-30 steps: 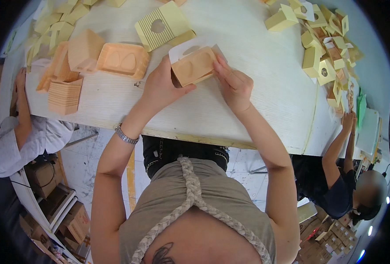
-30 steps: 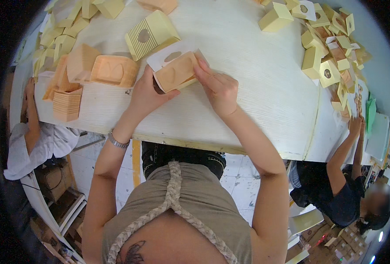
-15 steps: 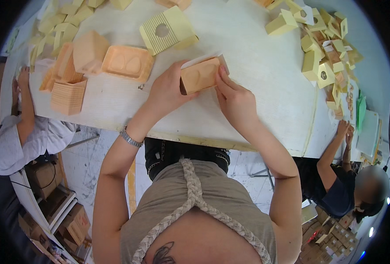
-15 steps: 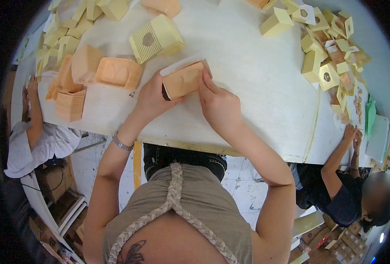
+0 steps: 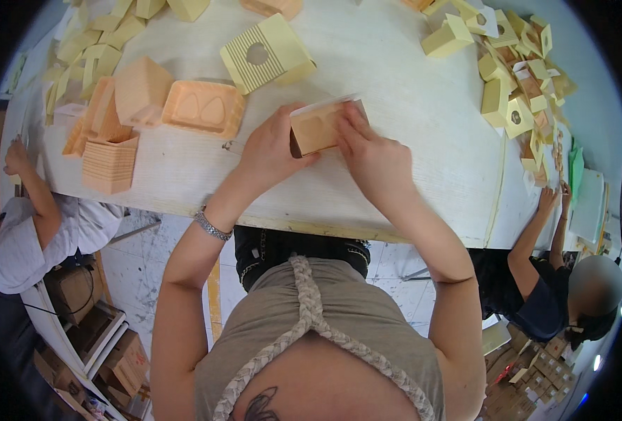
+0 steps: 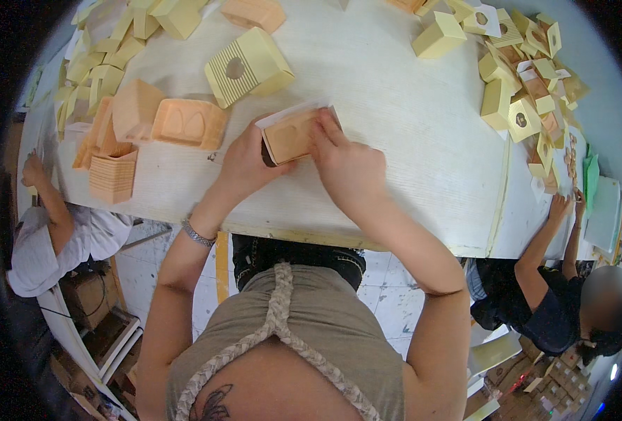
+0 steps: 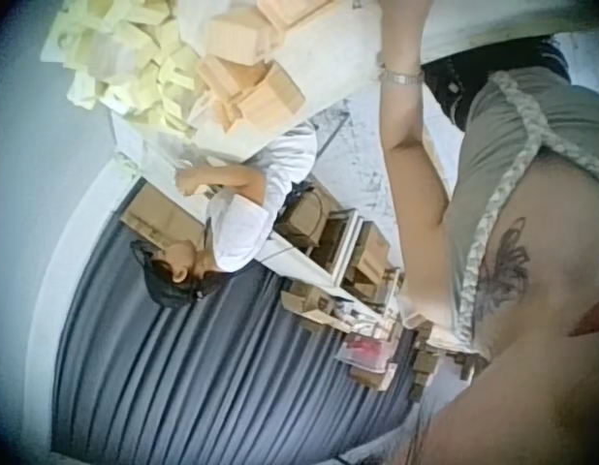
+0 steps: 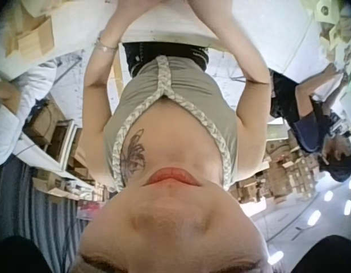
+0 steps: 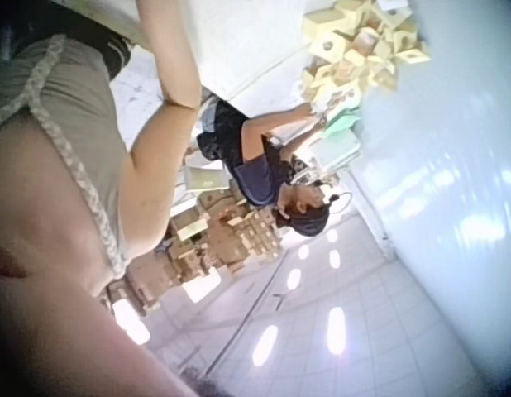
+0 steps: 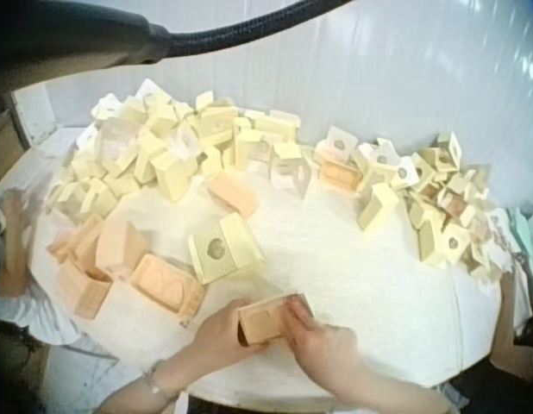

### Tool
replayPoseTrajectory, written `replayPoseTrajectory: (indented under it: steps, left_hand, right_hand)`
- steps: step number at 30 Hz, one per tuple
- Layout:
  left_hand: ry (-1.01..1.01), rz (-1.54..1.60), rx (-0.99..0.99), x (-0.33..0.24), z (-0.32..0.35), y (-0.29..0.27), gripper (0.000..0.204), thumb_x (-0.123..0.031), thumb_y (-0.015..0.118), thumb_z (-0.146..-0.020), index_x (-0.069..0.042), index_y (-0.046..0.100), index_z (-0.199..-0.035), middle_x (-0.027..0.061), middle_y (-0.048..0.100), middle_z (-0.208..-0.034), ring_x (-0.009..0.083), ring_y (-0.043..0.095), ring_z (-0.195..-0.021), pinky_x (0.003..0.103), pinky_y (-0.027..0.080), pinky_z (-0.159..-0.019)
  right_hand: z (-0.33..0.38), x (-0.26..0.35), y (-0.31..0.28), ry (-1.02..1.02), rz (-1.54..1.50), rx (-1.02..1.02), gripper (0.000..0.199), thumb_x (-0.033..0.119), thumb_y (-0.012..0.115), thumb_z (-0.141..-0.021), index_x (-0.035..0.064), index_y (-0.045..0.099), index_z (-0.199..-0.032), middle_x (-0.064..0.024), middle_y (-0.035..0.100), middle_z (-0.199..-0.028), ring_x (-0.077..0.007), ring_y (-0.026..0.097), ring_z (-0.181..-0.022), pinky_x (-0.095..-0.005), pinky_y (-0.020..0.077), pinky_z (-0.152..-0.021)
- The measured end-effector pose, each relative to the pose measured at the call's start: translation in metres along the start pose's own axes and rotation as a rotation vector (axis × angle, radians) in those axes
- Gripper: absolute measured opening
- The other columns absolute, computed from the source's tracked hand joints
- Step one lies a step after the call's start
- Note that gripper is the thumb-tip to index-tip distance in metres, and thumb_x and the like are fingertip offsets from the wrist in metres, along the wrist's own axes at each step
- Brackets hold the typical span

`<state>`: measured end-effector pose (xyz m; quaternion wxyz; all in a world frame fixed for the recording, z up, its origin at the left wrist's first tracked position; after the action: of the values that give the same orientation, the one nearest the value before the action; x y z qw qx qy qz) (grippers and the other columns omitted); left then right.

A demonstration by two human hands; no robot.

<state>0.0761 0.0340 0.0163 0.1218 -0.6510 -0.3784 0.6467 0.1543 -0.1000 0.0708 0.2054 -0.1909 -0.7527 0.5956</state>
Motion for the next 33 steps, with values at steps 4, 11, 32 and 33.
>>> replayPoseTrajectory:
  steps: [4, 11, 32, 33]
  left_hand:
    - [0.06, 0.004, -0.038, 0.001, 0.0, 0.0, 0.077, -0.023, 0.086, -0.066, -0.008, 0.044, -0.129, 0.0136, 0.06, -0.117, 0.034, 0.062, -0.104, 0.042, 0.052, -0.083]
    - [0.027, 0.005, -0.012, 0.001, -0.001, 0.0, 0.076, -0.024, 0.087, -0.066, -0.007, 0.046, -0.128, 0.0142, 0.061, -0.116, 0.0335, 0.062, -0.105, 0.042, 0.052, -0.083]
    - [0.16, 0.053, 0.216, -0.024, -0.002, -0.019, 0.085, -0.009, 0.074, -0.068, -0.003, 0.036, -0.145, 0.0236, 0.048, -0.133, 0.0384, 0.044, -0.128, 0.042, 0.04, -0.107]
    - [0.201, 0.017, 0.25, -0.026, -0.001, -0.027, 0.084, -0.008, 0.072, -0.069, -0.004, 0.036, -0.145, 0.0237, 0.045, -0.137, 0.0384, 0.041, -0.131, 0.042, 0.038, -0.109]
  right_hand:
    - [0.018, -0.019, -0.005, -0.194, -0.101, -0.205, 0.019, 0.01, 0.071, -0.077, 0.0065, 0.072, -0.096, -0.0069, 0.071, -0.112, -0.0158, 0.059, -0.052, -0.0295, 0.0497, -0.046]
    - [0.026, -0.022, 0.005, -0.237, -0.162, -0.287, 0.016, 0.004, 0.07, -0.076, 0.0046, 0.073, -0.091, -0.0072, 0.073, -0.106, -0.0142, 0.059, -0.051, -0.0284, 0.0492, -0.046]
    - [0.018, -0.02, 0.015, -0.525, -0.364, -0.149, 0.019, 0.013, 0.067, -0.072, 0.012, 0.072, -0.09, -0.0032, 0.067, -0.095, -0.0222, 0.06, -0.089, -0.0379, 0.0476, -0.085]
    - [0.015, -0.028, 0.012, -0.503, -0.39, -0.124, 0.019, 0.011, 0.068, -0.072, 0.0119, 0.072, -0.091, -0.0041, 0.068, -0.095, -0.0222, 0.061, -0.089, -0.0382, 0.0478, -0.084]
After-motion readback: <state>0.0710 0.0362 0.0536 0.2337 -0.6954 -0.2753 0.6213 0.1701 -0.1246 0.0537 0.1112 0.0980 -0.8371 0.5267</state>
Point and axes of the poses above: each hand's wrist, its own z-axis away from the middle knuckle, its own y-axis out of the palm, x = y × z, the point moved 6 cm from there along -z, towards the middle knuckle
